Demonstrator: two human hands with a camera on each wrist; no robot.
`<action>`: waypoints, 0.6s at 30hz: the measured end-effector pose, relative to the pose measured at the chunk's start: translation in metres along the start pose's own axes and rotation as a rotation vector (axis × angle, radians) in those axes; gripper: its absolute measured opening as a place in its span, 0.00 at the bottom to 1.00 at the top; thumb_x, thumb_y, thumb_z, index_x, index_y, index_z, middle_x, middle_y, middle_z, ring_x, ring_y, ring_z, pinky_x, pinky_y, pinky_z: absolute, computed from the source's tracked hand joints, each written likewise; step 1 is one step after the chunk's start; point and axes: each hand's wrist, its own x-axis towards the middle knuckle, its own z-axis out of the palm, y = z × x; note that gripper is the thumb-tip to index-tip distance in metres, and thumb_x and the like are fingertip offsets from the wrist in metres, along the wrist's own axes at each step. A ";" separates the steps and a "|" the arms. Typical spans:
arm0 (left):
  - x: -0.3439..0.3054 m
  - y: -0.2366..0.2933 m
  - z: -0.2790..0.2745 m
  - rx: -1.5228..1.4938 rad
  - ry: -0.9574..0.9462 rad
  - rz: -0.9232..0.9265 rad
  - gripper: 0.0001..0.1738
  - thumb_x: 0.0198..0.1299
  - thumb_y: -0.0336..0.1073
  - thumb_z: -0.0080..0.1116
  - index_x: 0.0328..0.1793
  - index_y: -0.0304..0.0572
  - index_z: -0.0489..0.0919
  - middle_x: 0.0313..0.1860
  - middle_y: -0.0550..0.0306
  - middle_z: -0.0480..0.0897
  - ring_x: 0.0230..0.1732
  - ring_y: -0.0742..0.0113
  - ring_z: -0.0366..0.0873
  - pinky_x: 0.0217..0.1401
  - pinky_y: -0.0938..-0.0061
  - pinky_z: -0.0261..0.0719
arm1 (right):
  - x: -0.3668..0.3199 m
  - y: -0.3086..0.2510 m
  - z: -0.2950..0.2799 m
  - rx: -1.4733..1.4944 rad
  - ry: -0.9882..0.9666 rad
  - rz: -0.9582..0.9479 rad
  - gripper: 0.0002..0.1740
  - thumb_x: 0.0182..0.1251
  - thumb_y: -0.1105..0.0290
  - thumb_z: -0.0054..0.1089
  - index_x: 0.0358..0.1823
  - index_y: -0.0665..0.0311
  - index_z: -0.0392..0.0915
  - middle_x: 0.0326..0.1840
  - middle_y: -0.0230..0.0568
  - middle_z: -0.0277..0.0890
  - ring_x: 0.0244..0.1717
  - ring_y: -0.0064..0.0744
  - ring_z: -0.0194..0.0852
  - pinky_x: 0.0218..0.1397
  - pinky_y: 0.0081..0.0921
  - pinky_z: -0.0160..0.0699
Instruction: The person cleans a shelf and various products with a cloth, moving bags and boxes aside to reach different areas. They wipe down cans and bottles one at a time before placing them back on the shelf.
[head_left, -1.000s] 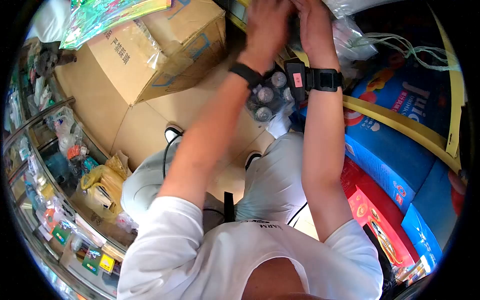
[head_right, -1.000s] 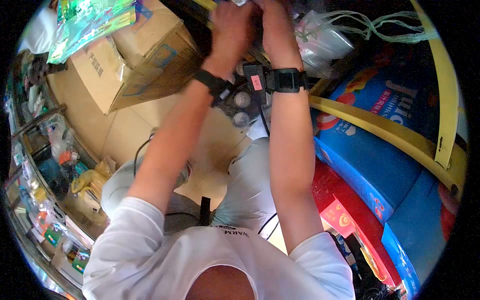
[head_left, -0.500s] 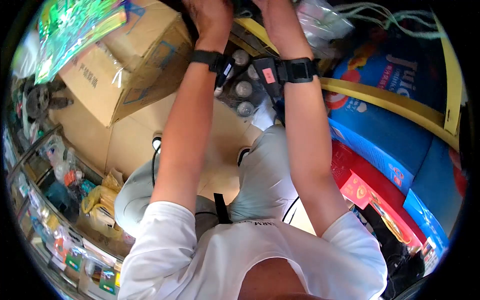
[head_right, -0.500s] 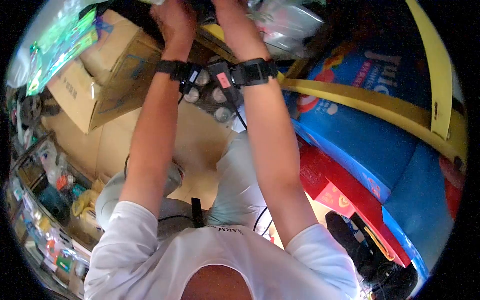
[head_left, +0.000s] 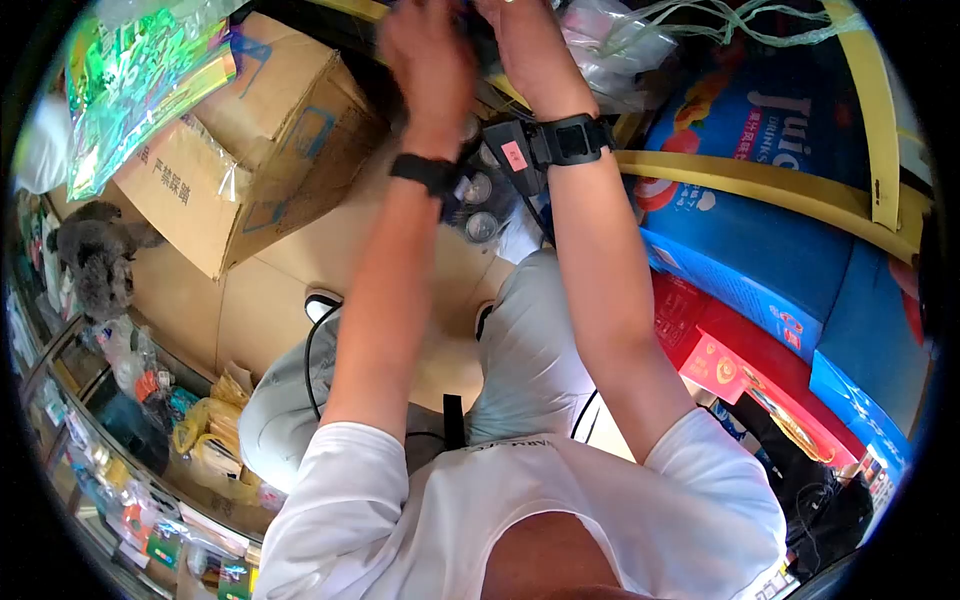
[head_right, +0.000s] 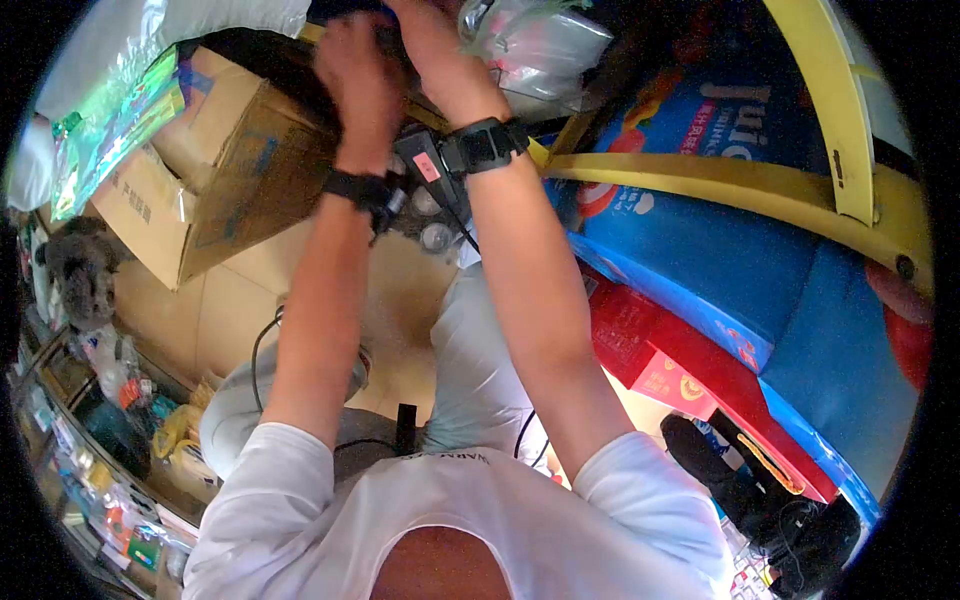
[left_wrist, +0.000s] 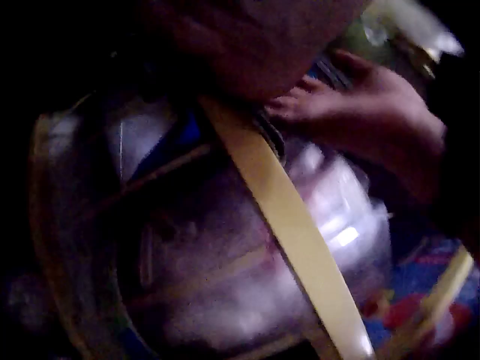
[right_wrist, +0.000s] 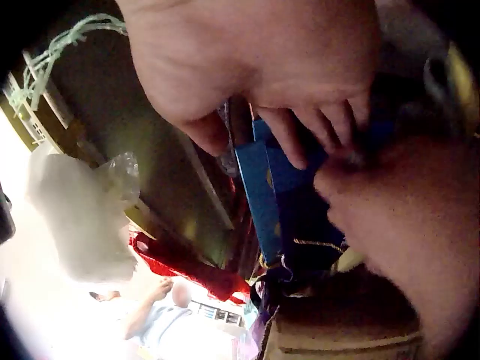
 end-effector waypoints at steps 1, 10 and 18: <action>-0.007 -0.002 -0.005 0.003 -0.002 -0.008 0.21 0.75 0.40 0.55 0.64 0.30 0.78 0.65 0.37 0.81 0.67 0.44 0.76 0.68 0.54 0.71 | -0.002 0.003 -0.003 0.001 0.005 0.007 0.23 0.82 0.62 0.48 0.64 0.71 0.81 0.66 0.38 0.81 0.65 0.29 0.74 0.70 0.31 0.70; 0.025 -0.040 -0.053 0.632 -0.193 0.280 0.23 0.67 0.28 0.61 0.68 0.30 0.76 0.66 0.40 0.80 0.68 0.45 0.76 0.72 0.53 0.71 | -0.003 -0.002 0.000 0.105 -0.006 0.068 0.22 0.82 0.62 0.49 0.63 0.70 0.81 0.64 0.39 0.83 0.65 0.29 0.76 0.70 0.30 0.70; 0.027 -0.079 -0.076 0.777 -0.262 0.419 0.22 0.78 0.31 0.47 0.75 0.34 0.73 0.71 0.41 0.76 0.71 0.51 0.70 0.79 0.59 0.65 | -0.002 0.017 -0.007 -0.097 0.055 0.064 0.23 0.82 0.58 0.55 0.61 0.70 0.83 0.58 0.37 0.87 0.62 0.28 0.79 0.69 0.30 0.72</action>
